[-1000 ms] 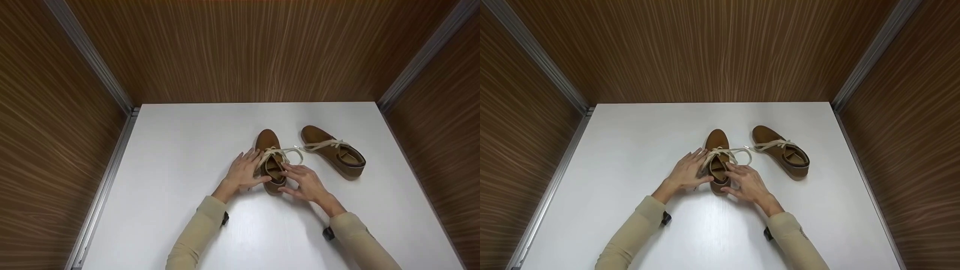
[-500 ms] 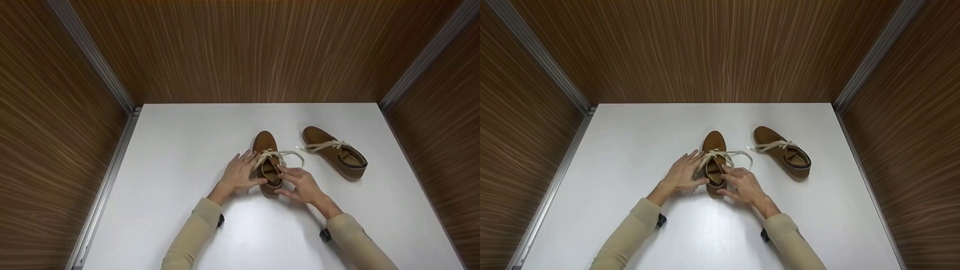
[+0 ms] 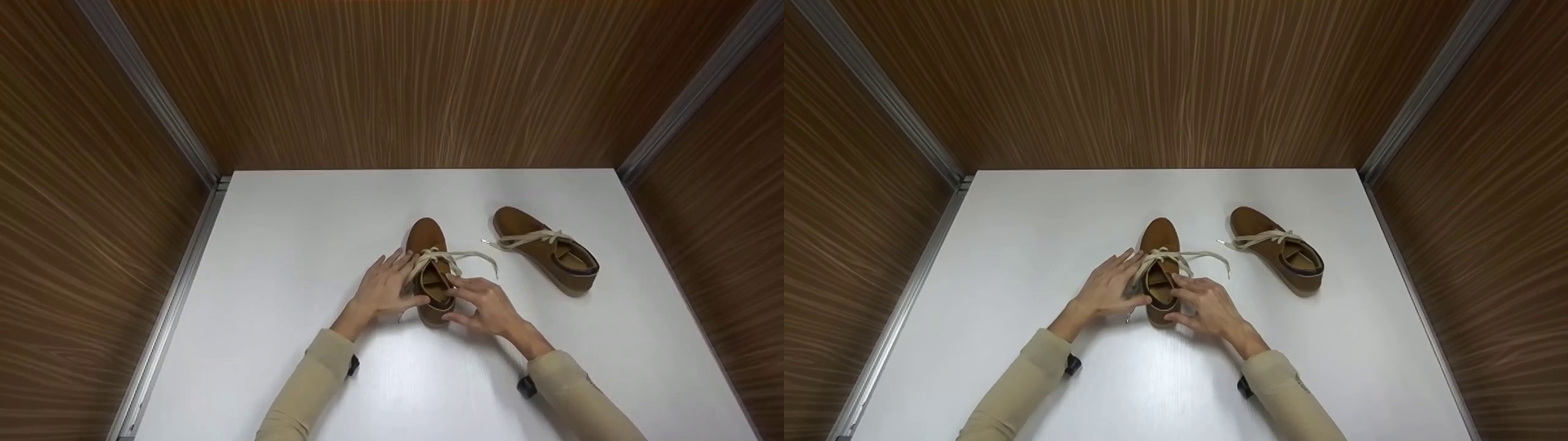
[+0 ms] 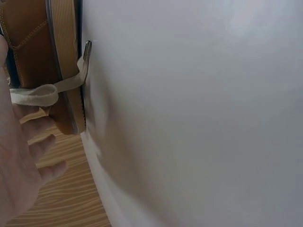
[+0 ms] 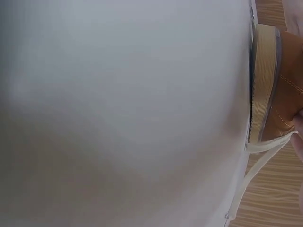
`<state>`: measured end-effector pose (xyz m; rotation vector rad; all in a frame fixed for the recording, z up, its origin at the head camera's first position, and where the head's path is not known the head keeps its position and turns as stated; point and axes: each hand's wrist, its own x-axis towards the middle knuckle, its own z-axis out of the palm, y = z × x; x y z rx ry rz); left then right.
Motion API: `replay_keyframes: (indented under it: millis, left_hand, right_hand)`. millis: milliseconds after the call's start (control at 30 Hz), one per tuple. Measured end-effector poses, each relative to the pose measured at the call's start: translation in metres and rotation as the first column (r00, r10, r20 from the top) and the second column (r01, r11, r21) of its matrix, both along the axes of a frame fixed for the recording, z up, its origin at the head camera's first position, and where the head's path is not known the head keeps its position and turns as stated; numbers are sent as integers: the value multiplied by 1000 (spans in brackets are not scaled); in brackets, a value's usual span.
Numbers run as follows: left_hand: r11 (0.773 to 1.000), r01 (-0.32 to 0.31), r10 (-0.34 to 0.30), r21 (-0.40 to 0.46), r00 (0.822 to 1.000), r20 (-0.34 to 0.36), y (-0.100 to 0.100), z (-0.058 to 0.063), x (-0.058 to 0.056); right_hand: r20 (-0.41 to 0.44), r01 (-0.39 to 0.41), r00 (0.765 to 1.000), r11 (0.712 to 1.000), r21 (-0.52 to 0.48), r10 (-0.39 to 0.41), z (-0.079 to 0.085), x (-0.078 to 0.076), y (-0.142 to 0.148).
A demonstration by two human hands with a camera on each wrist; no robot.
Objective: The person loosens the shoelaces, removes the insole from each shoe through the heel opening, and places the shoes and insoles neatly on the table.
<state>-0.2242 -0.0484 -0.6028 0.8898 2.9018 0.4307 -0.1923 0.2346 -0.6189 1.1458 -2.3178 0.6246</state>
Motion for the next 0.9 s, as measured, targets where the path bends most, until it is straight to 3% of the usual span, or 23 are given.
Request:
replay_keyframes:
  millis: [900]
  left_hand:
    - [1000, 3, -3, -15, 1000, -15, -25, 2, 23]
  right_hand:
    - [-63, -44, 997, 998, 40, 46, 1, 13, -20]
